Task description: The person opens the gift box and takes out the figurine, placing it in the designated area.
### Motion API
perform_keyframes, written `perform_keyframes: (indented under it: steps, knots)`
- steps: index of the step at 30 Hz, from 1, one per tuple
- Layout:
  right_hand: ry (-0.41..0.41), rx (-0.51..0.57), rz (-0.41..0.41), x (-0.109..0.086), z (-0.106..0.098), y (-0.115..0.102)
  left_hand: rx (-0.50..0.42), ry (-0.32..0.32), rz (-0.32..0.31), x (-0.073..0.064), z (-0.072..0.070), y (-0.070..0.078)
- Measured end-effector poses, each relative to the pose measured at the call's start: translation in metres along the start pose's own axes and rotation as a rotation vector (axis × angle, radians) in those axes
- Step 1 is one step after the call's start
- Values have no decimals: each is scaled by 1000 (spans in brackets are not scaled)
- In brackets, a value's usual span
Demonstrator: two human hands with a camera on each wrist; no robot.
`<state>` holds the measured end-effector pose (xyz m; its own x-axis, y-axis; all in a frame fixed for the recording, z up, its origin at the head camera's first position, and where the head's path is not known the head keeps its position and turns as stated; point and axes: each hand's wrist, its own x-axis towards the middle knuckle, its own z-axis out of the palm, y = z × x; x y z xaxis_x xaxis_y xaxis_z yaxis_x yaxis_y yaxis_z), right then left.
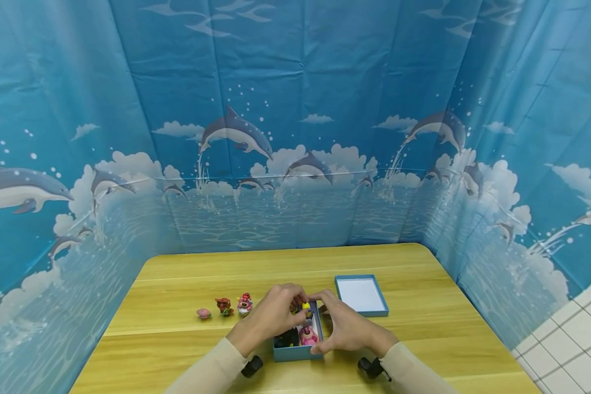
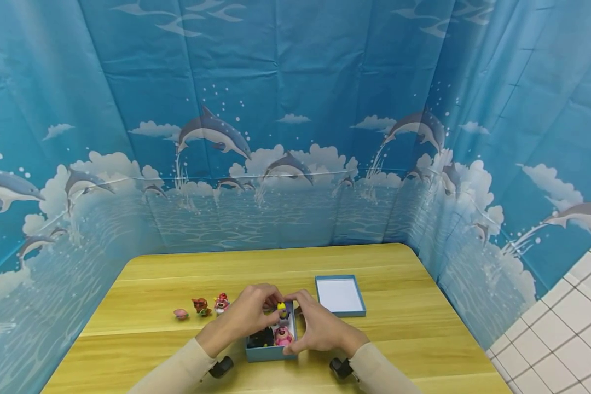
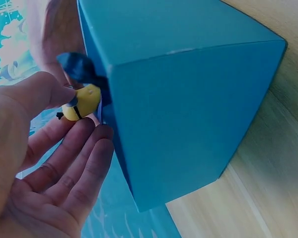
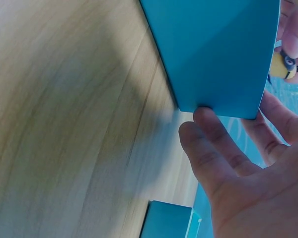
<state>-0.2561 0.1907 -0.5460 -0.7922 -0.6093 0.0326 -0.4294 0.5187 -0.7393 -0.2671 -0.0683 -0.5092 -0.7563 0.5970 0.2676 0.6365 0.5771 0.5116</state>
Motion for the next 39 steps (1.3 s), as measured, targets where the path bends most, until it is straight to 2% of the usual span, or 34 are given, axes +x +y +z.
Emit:
perform_keyframes:
  steps: [10, 19, 31, 39]
  knots:
    - [7, -7, -5, 1, 1, 0, -46, 43, -12, -7, -6, 1]
    - [4, -8, -3, 2, 1, 0, -60, 101, 26, -12, -10, -1]
    - [14, -34, -5, 0, 2, 0, -85, 166, -13, -18, -14, -2]
    - [17, -33, -6, 2, 1, 0, -19, 261, -5, -22, -17, -4]
